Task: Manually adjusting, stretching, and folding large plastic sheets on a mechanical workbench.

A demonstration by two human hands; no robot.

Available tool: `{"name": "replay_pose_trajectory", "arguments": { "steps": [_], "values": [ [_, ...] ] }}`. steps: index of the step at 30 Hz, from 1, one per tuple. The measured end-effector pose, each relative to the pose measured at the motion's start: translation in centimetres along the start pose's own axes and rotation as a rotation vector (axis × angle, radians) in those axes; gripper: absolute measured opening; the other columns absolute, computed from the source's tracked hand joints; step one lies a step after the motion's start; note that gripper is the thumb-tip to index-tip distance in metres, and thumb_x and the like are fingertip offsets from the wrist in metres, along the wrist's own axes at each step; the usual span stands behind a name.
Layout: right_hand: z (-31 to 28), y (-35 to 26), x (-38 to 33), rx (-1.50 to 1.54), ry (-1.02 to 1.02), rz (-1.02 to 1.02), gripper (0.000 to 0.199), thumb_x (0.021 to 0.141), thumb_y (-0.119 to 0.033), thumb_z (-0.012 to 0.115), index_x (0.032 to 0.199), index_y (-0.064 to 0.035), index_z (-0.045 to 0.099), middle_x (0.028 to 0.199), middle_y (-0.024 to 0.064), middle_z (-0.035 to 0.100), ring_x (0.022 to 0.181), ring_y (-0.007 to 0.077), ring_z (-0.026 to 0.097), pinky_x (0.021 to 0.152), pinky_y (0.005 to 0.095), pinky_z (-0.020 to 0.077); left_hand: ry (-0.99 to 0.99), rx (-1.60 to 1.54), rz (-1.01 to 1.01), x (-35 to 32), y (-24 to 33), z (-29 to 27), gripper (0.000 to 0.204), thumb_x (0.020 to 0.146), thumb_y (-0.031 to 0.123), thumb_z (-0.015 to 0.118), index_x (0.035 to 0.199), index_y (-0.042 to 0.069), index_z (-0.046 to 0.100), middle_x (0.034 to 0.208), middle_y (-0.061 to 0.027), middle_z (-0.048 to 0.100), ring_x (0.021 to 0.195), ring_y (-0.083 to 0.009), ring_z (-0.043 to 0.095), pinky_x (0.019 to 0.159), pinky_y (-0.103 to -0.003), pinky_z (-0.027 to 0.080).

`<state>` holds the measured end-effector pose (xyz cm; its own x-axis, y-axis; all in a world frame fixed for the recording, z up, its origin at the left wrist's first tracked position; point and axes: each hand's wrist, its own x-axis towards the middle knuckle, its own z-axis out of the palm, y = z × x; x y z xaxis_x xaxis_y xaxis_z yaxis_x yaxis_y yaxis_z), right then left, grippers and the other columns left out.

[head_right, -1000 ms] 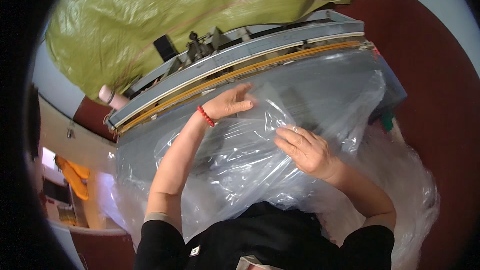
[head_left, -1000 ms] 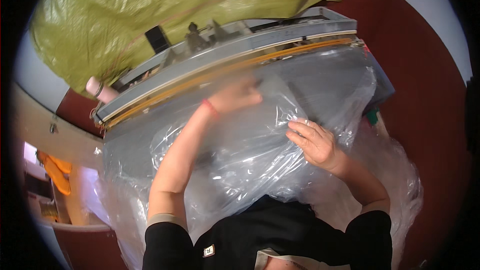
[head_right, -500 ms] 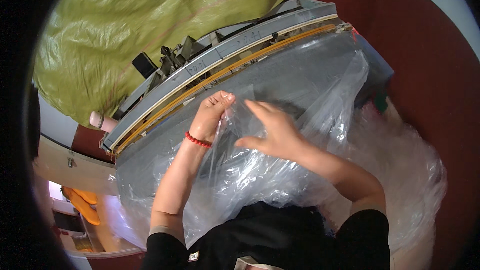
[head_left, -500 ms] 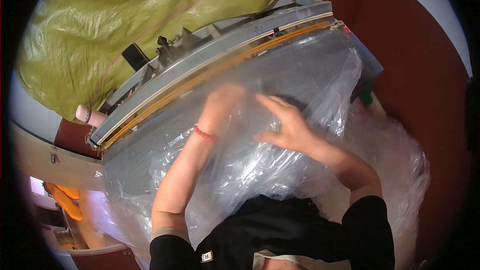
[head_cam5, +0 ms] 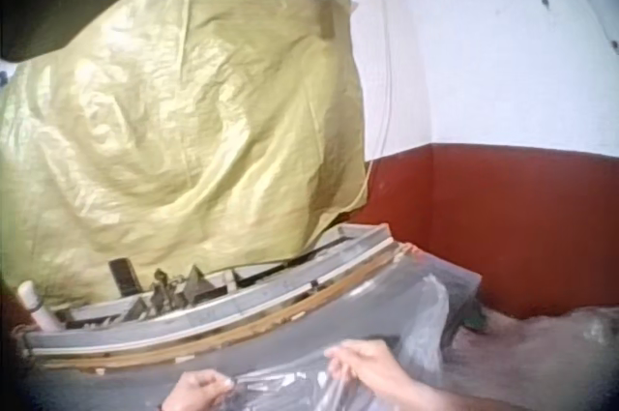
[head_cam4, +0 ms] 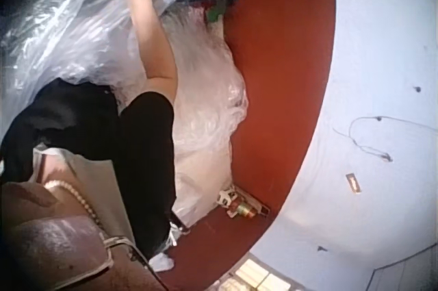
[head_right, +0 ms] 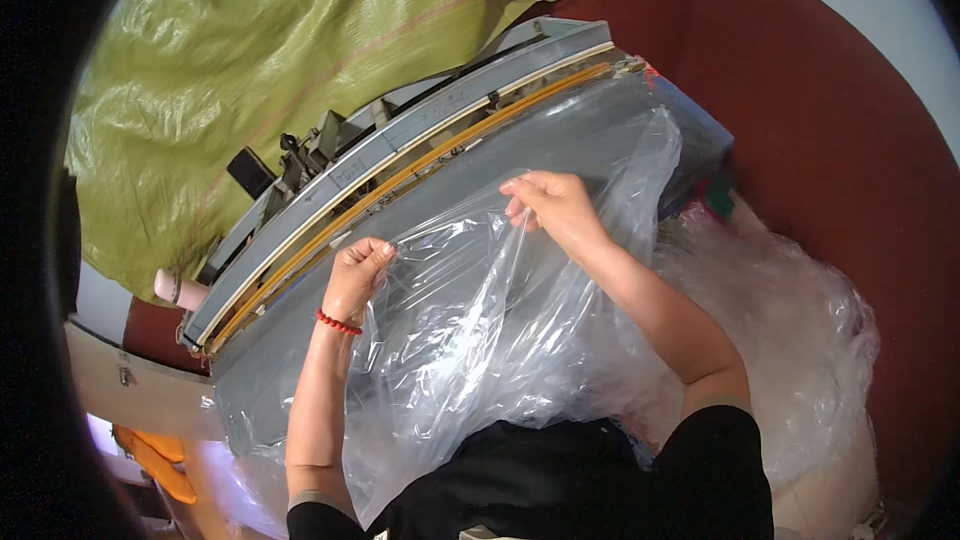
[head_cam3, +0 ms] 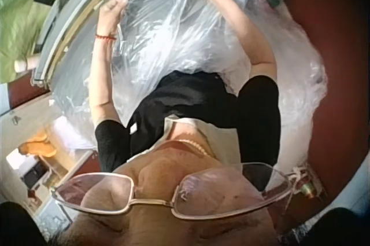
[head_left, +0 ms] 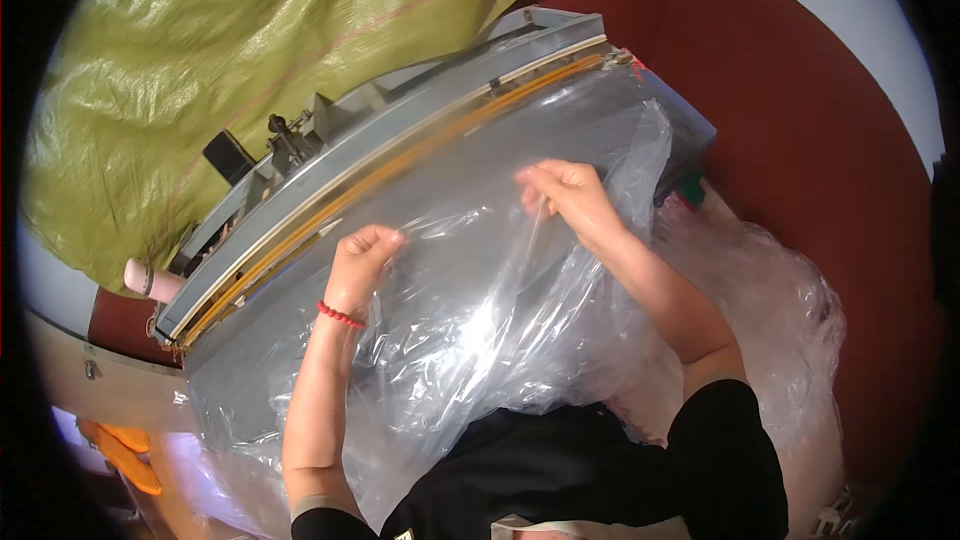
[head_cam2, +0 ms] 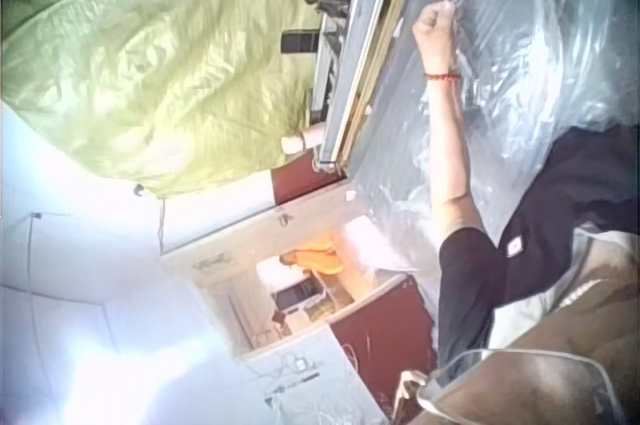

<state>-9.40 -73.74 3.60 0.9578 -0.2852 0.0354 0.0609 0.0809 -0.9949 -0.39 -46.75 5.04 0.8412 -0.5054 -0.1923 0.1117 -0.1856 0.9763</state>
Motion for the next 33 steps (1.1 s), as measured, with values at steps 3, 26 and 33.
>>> {"name": "replay_pose_trajectory", "arguments": {
  "steps": [3, 26, 33],
  "values": [
    [-1.1, 0.3, 1.0, -0.012, 0.052, -0.011, 0.022, 0.087, -0.019, 0.046, 0.087, -0.0016, 0.06, 0.064, 0.0004, 0.055, 0.056, 0.0071, 0.05, 0.052, 0.0214, 0.0392, -0.071, -0.009, -0.032, 0.6, -0.4, 0.3, 0.015, 0.077, 0.021, 0.064, 0.077, 0.006, 0.06, 0.066, 0.0036, 0.056, 0.056, -0.0022, 0.044, 0.051, -0.017, 0.034],
    [-21.1, 5.5, 10.1, -1.293, 0.969, -0.057, 0.024, 0.068, -0.026, 0.066, 0.08, -0.006, 0.06, 0.085, 0.0094, 0.057, 0.086, 0.0282, 0.053, 0.067, 0.0393, 0.045, -0.507, -0.099, -0.293, -4.9, -1.9, -2.7, 0.017, 0.071, -0.002, 0.06, 0.087, -0.005, 0.057, 0.063, -0.0083, 0.058, 0.049, -0.012, 0.053, 0.043, -0.023, 0.042],
    [-18.4, 5.2, 10.5, -1.458, 0.807, 0.002, 0.026, 0.08, -0.033, 0.048, 0.085, -0.0093, 0.058, 0.088, 0.0122, 0.059, 0.086, 0.0291, 0.057, 0.072, 0.0411, 0.0441, -0.306, 0.006, -0.604, -21.3, -6.7, -13.7, 0.018, 0.075, 0.0, 0.057, 0.094, -0.001, 0.058, 0.071, -0.0037, 0.059, 0.061, -0.0082, 0.055, 0.052, -0.021, 0.043]
  ]
}}
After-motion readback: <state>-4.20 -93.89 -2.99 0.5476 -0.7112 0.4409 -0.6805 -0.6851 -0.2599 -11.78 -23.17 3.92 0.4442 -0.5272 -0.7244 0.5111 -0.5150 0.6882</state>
